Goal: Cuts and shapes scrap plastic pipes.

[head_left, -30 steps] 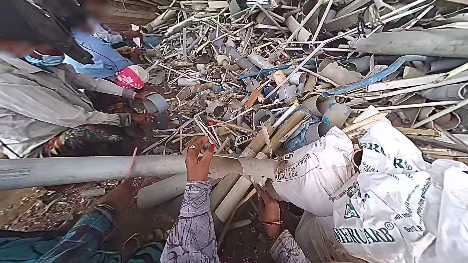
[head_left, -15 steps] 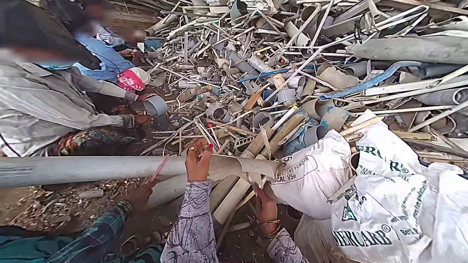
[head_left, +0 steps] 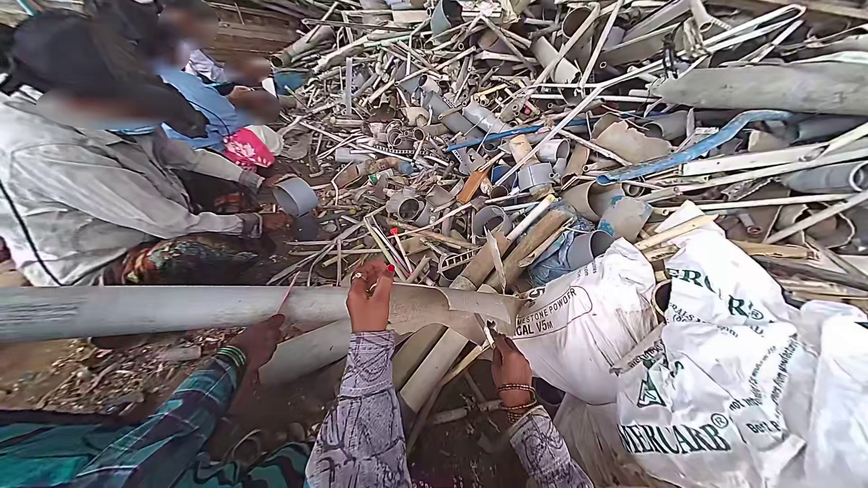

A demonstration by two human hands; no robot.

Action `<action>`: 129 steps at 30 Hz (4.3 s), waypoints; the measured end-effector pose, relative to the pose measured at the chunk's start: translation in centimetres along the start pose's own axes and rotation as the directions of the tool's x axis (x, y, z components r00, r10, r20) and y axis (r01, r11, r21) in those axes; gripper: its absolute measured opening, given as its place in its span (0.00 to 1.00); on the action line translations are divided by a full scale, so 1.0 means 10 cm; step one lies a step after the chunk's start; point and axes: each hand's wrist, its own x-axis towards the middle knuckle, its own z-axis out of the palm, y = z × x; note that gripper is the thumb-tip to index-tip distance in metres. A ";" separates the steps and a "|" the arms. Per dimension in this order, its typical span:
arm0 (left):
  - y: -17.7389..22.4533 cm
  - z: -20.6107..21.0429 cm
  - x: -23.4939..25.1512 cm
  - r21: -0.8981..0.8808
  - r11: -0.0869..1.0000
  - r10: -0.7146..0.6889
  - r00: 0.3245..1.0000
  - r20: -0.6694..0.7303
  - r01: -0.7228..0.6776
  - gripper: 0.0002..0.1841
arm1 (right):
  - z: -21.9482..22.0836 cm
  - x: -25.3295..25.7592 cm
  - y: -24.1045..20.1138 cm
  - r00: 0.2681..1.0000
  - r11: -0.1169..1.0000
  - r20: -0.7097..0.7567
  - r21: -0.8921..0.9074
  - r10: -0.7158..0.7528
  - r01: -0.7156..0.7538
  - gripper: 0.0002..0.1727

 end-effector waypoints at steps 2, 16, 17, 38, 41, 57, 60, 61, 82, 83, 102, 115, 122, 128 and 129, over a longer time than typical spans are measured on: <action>0.01 0.00 0.01 0.002 1.000 0.006 1.000 0.005 -0.006 0.21 | 0.04 -0.11 -0.03 0.977 0.984 -0.116 0.001 -0.178 0.180 0.22; 0.02 -0.01 -0.01 -0.009 1.000 -0.021 1.000 0.015 0.021 0.21 | -0.03 0.04 -0.01 0.995 0.996 0.058 -0.059 0.078 -0.074 0.23; 0.04 -0.01 0.00 -0.006 1.000 -0.021 1.000 0.013 0.021 0.21 | 0.05 -0.08 -0.06 0.992 0.996 -0.086 -0.025 -0.090 0.088 0.22; 0.00 -0.03 -0.03 -0.010 0.999 -0.046 0.999 0.022 0.047 0.21 | -0.07 -0.21 -0.22 0.995 0.999 0.104 -0.033 0.007 -0.003 0.24; 0.01 -0.02 -0.02 -0.030 0.998 -0.056 0.998 0.017 0.056 0.21 | -0.01 -0.38 -0.35 0.990 0.990 -0.025 0.027 -0.140 0.141 0.22; 0.01 -0.02 -0.09 -0.035 0.999 -0.037 0.998 0.050 0.039 0.21 | 0.17 -0.51 -0.47 0.993 0.968 0.079 0.227 0.088 -0.104 0.25; 0.00 -0.04 -0.09 -0.060 0.998 -0.016 0.997 0.076 0.021 0.22 | 0.27 -0.41 -0.30 0.959 0.905 0.145 0.323 0.242 -0.277 0.27; -0.01 -0.04 -0.08 -0.068 0.998 0.007 0.996 0.090 -0.001 0.23 | 0.29 -0.38 -0.31 0.949 0.887 0.173 0.343 0.264 -0.310 0.27; -0.13 -0.05 -0.11 -0.181 0.975 0.170 0.952 0.255 -0.126 0.29 | 0.19 -0.47 -0.42 0.960 0.506 0.267 0.818 0.088 -0.274 0.25; -0.14 -0.05 -0.11 -0.177 0.976 0.170 0.951 0.258 -0.126 0.29 | 0.20 -0.46 -0.38 0.958 0.503 0.271 0.818 0.090 -0.279 0.24; -0.08 -0.03 -0.13 -0.206 0.974 0.147 0.957 0.251 -0.096 0.29 | 0.49 -0.51 -0.36 0.953 0.501 0.047 0.842 0.299 -0.199 0.25; -0.05 -0.01 -0.14 -0.194 0.975 0.151 0.958 0.243 -0.105 0.28 | 0.49 -0.46 -0.55 0.974 0.413 0.060 0.899 0.219 -0.148 0.26; -0.05 -0.02 -0.15 -0.194 0.977 0.139 0.958 0.250 -0.091 0.27 | 0.59 -0.52 -0.70 0.973 0.354 0.027 0.929 0.229 -0.109 0.26; -0.08 -0.03 -0.13 -0.178 0.978 0.151 0.958 0.243 -0.109 0.26 | 0.59 -0.55 -0.76 0.990 0.385 -0.004 0.922 0.140 -0.051 0.27; -0.09 -0.03 -0.13 -0.175 0.978 0.157 0.957 0.244 -0.115 0.26 | 0.59 -0.53 -0.75 0.987 0.386 0.002 0.920 0.159 -0.064 0.26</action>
